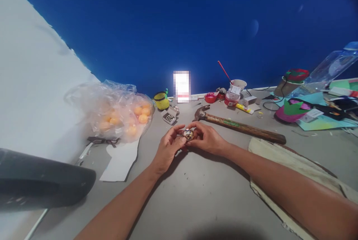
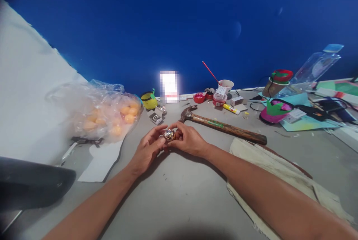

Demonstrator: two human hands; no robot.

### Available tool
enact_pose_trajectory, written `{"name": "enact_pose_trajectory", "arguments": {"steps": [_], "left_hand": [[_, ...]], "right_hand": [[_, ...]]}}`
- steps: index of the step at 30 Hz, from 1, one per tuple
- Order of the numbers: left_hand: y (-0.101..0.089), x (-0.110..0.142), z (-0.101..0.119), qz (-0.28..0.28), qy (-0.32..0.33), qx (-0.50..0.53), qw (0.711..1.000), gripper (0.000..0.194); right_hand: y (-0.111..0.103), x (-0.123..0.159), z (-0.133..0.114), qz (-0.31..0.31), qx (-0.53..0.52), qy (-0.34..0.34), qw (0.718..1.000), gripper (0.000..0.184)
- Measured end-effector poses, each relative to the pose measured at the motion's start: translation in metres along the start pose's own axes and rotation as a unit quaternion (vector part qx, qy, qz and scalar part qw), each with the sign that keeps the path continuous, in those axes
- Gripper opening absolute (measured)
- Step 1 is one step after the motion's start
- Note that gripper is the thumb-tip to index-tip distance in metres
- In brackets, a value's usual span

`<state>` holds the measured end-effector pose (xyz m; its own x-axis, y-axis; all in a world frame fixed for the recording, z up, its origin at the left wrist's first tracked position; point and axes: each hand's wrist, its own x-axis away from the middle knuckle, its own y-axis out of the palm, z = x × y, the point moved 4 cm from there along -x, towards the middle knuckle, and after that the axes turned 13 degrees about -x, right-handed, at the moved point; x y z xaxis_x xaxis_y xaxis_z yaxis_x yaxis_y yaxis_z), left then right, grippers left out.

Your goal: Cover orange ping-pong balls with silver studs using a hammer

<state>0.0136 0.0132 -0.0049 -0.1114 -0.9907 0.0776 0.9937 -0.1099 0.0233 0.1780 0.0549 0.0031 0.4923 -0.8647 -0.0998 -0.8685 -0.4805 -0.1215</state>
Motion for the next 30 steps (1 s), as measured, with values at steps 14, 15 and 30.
{"name": "enact_pose_trajectory", "arguments": {"steps": [14,15,30], "left_hand": [[0.0,0.0,0.001,-0.009,0.021,-0.037,0.999,0.055],[0.0,0.0,0.001,-0.012,0.02,-0.036,0.999,0.053],[0.0,0.002,0.01,0.008,0.057,-0.114,0.992,0.047]], "right_hand": [[0.001,0.003,-0.009,-0.01,0.121,-0.086,0.989,0.043],[0.001,0.004,-0.01,-0.005,0.132,-0.097,0.986,0.041],[0.001,0.003,-0.008,-0.016,0.148,-0.133,0.98,0.031]]}}
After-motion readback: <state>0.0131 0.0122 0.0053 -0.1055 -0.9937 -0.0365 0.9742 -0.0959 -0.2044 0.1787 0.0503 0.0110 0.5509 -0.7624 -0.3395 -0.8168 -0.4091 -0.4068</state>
